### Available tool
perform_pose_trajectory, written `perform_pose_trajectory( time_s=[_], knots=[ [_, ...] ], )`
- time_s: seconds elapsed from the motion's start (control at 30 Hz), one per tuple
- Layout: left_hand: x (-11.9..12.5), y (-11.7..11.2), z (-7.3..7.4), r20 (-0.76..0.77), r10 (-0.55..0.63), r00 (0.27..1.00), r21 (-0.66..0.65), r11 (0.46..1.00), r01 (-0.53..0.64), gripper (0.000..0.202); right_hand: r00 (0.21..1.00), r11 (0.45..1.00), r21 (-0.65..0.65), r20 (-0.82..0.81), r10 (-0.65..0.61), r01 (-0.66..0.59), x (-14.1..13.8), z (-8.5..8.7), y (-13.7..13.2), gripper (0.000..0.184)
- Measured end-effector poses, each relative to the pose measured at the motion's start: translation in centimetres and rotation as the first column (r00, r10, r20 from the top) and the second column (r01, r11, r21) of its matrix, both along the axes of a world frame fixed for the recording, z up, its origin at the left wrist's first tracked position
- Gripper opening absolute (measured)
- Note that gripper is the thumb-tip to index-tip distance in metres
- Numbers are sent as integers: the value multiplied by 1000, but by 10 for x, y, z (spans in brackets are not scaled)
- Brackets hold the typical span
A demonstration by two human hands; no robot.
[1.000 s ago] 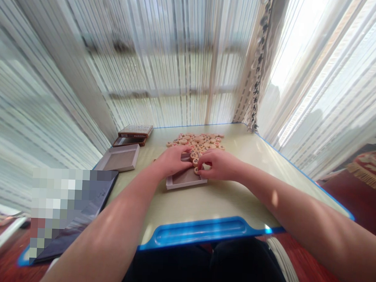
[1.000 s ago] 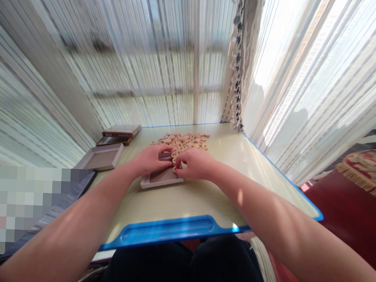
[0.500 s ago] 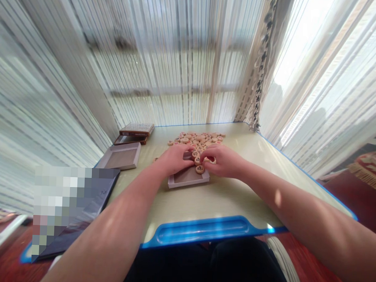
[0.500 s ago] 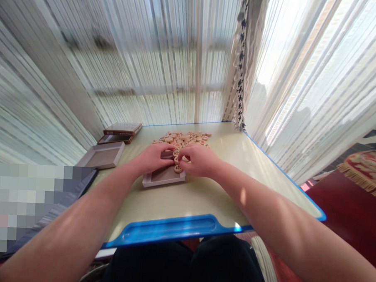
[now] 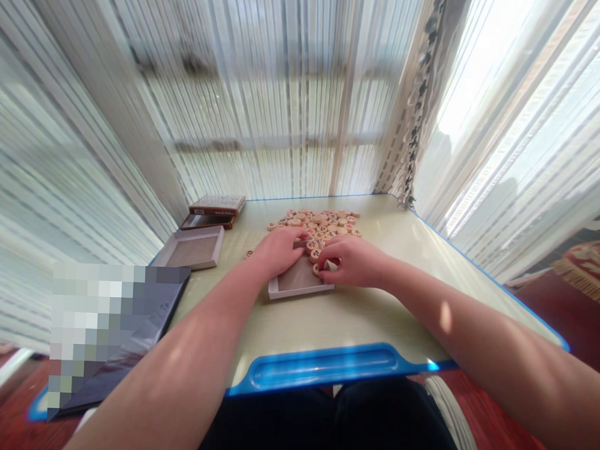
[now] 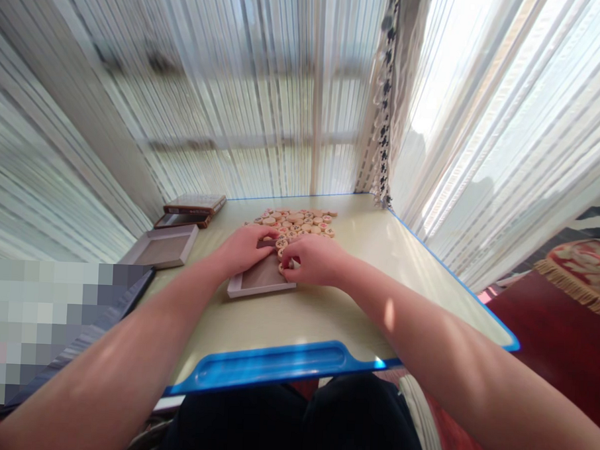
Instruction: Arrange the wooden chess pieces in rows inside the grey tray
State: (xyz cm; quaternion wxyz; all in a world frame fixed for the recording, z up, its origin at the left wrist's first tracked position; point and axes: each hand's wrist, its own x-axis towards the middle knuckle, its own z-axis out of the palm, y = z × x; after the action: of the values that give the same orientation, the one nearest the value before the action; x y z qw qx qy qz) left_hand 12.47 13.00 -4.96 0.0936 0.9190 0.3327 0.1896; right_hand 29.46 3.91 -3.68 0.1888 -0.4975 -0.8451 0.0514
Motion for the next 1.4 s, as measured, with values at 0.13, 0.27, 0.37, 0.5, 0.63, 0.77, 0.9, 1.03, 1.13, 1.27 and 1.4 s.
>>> perform_pose_trajectory(
  time_s=[0.13,0.27,0.37,0.5,0.63,0.77,0.9,1.03,1.13,1.27,1.4],
  knots=[
    [0,1,-1,3,10,1000,12,1000,-10,29,1000,1000,-12,12,-26,26,0,-1,2,11],
    [1,1,-1,9,11,1000,14,1000,-11,28,999,999,-10,5,-33,33,0,-3,2,12],
    [2,0,0,6,42,999,-8,999,-42,27,1000,999,-19,1,-31,31,0,-3,2,12],
    [3,-1,1,7,56,998,-12,998,-56,26,996,996,-17,-12,-88,88,1,-2,1,17],
    [5,-1,1,1,44,999,-2,999,-44,24,988,988,41,-37,-147,149,1,1,1,20],
    [4,0,1,14,50,999,-31,998,-49,25,962,956,117,-86,-261,270,4,4,4,23],
    [-2,1,2,81,83,993,-64,995,-78,28,938,930,138,-115,-328,342,15,4,9,30],
    [-8,4,2,100,153,983,-32,988,-150,33,910,907,79,-67,-409,414,26,-1,16,27],
    [-10,5,2,70,193,979,-5,981,-194,36,934,932,64,-18,-358,358,28,-7,21,26],
    [-9,4,1,40,212,976,11,977,-213,38,964,961,79,-13,-266,266,28,-16,26,30],
    [-7,2,0,14,166,986,49,985,-167,35,971,971,24,-10,-238,238,32,-19,28,35]
  ],
)
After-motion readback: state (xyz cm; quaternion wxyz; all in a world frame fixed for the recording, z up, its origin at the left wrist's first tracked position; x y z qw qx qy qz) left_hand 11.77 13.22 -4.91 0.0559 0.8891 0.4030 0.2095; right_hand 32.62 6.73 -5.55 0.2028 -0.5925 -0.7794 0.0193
